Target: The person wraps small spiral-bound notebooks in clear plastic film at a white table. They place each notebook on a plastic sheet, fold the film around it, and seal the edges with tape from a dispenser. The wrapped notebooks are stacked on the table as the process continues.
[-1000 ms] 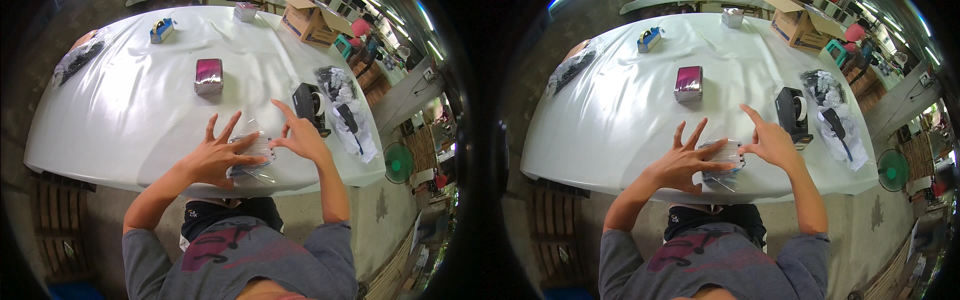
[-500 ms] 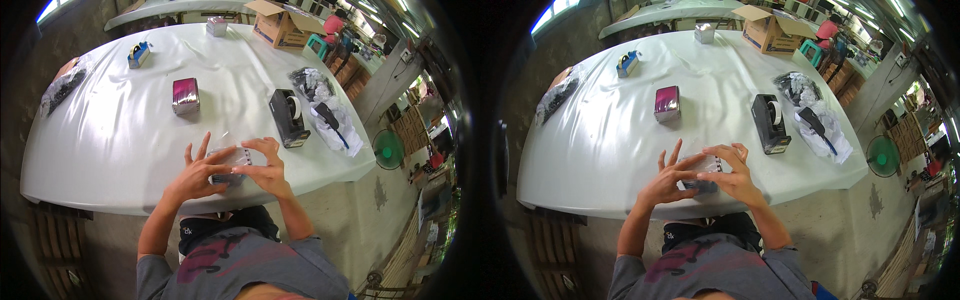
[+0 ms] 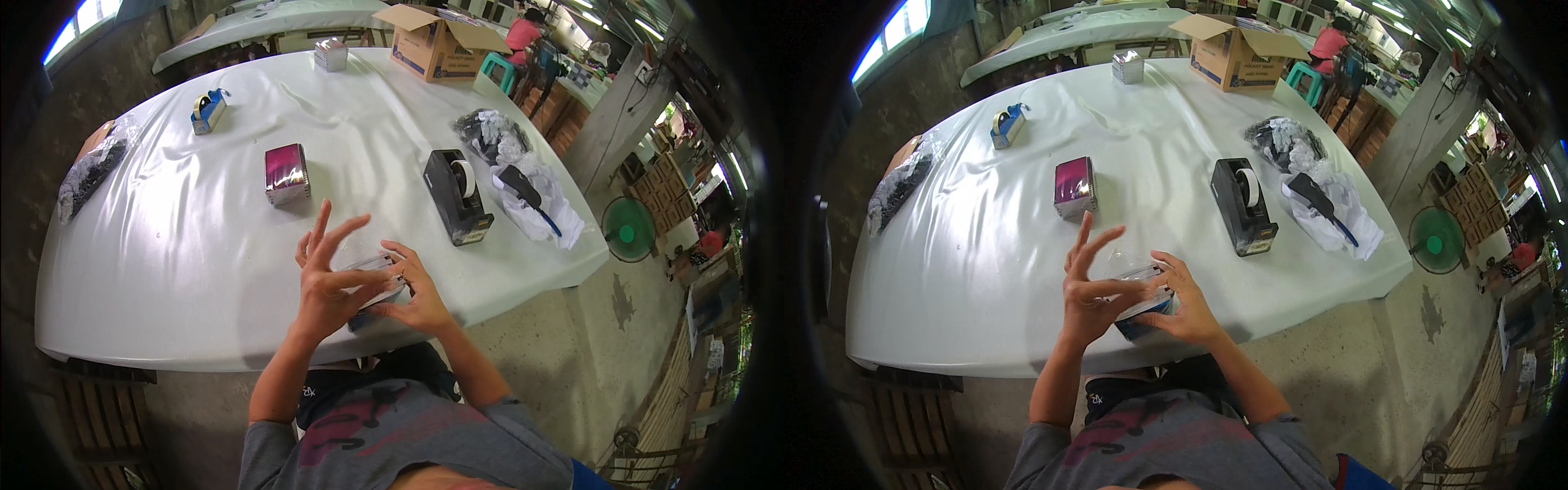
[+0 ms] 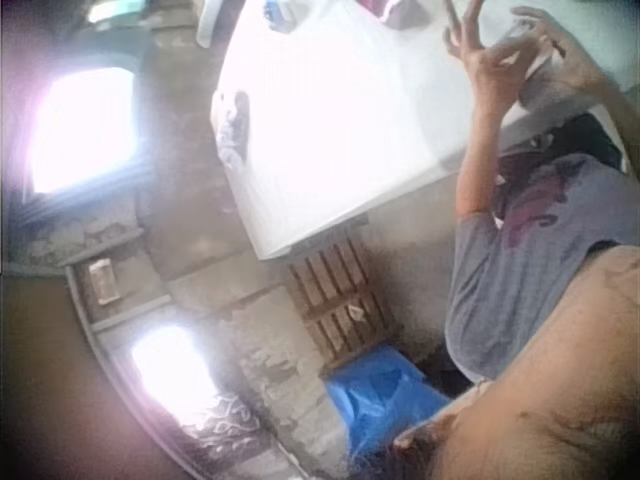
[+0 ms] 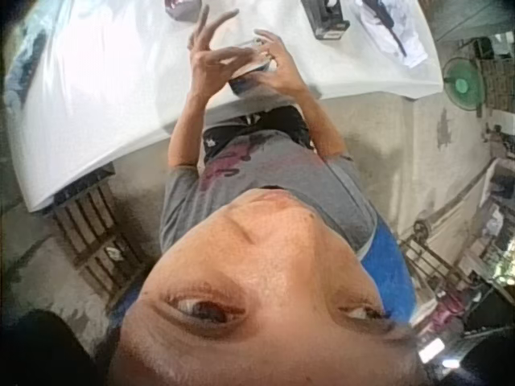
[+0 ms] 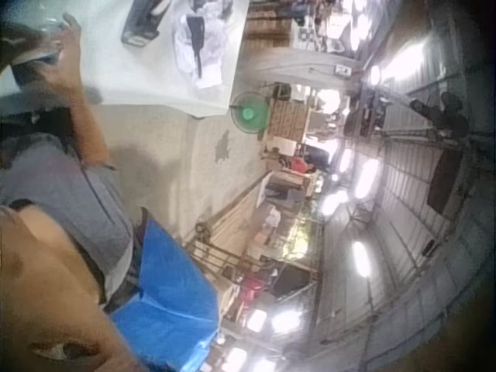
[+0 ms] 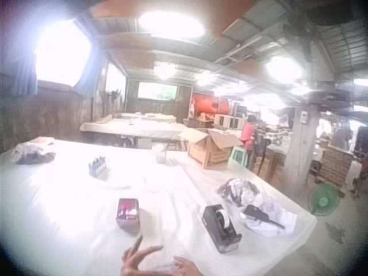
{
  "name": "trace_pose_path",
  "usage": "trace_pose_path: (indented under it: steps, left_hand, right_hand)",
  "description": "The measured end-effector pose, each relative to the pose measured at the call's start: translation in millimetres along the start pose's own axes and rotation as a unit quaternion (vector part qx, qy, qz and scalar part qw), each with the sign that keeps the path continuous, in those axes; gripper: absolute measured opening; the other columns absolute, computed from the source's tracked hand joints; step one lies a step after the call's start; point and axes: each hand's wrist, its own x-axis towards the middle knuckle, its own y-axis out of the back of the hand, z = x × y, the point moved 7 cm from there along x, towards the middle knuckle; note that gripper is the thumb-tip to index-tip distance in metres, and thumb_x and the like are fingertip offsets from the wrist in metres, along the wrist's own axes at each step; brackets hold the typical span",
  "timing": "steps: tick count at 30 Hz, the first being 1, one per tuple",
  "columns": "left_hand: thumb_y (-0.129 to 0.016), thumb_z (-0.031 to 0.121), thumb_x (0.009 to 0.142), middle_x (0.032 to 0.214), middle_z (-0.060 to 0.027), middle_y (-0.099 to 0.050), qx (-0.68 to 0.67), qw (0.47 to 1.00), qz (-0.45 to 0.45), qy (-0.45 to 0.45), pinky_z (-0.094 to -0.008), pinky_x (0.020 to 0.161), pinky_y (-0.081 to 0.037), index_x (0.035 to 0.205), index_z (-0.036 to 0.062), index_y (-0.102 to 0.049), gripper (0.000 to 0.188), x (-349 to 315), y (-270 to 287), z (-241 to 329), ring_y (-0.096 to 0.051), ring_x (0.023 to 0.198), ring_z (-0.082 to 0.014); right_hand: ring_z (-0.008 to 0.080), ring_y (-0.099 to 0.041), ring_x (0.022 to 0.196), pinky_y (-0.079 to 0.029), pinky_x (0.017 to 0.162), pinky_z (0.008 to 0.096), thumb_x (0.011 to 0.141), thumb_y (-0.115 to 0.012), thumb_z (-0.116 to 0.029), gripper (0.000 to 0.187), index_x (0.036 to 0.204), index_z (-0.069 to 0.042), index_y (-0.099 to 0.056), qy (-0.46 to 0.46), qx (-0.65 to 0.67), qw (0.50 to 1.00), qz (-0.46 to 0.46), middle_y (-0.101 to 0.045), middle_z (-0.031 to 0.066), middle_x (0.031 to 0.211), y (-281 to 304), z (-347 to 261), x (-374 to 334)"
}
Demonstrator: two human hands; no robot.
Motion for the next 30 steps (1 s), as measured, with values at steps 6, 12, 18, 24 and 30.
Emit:
trace_pose_path:
  steps: [6, 12, 18, 24, 30]
  left_hand:
    - [-0.087, 0.047, 0.049, 0.141, -0.0159, -0.034, -0.054, 0.981, -0.077, 0.171, -0.0549, 0.102, -0.024, 0.092, 0.0119, -0.063, 0.060, -19, -2, -17, -0.022, 0.136, -0.0398]
    - [-0.083, 0.029, 0.064, 0.127, -0.0167, -0.048, -0.142, 0.960, -0.054, 0.234, -0.0411, 0.090, -0.042, 0.079, 0.0065, -0.066, 0.032, -42, -18, -34, -0.050, 0.116, -0.0335]
    - [-0.080, 0.023, 0.070, 0.106, -0.0151, -0.060, -0.247, 0.923, -0.067, 0.287, -0.0330, 0.077, -0.048, 0.076, 0.0029, -0.066, 0.025, -34, -26, -47, -0.059, 0.095, -0.0229]
    - [-0.076, 0.015, 0.073, 0.084, -0.0108, -0.064, -0.234, 0.931, -0.001, 0.282, -0.0292, 0.069, -0.048, 0.077, 0.0000, -0.062, 0.022, -34, -28, -53, -0.062, 0.075, -0.0174]
    - [-0.071, 0.008, 0.075, 0.070, -0.0089, -0.063, -0.175, 0.949, 0.023, 0.261, -0.0282, 0.063, -0.048, 0.080, 0.0007, -0.058, 0.016, -26, -22, -51, -0.061, 0.064, -0.0178]
  right_hand:
    - [0.0244, -0.042, 0.122, -0.034, 0.098, 0.0365, 0.072, -0.079, -0.020, 0.026, 0.085, -0.009, -0.061, -0.090, 0.117, 0.989, -0.011, -0.042, 0.0153, 0.134, 3, 17, -1]
    - [0.0124, -0.053, 0.099, -0.044, 0.083, 0.0265, 0.076, -0.075, -0.012, 0.013, 0.081, -0.006, -0.064, -0.177, 0.237, 0.955, 0.007, -0.046, 0.0106, 0.127, -2, 17, 2]
    - [0.0127, -0.057, 0.093, -0.047, 0.078, 0.0235, 0.075, -0.074, -0.005, 0.044, 0.115, -0.005, -0.054, -0.191, 0.283, 0.939, 0.031, -0.056, 0.0076, 0.110, -5, 30, 9]
    - [0.0112, -0.056, 0.091, -0.046, 0.080, 0.0249, 0.071, -0.077, -0.004, 0.086, 0.138, -0.009, -0.025, -0.215, 0.245, 0.945, 0.038, -0.059, 0.0063, 0.098, -3, 22, 18]
    - [0.0124, -0.056, 0.090, -0.043, 0.082, 0.0251, 0.067, -0.077, 0.000, 0.090, 0.141, -0.008, -0.026, -0.148, 0.036, 0.988, -0.005, -0.059, 0.0044, 0.086, 4, 7, 30]
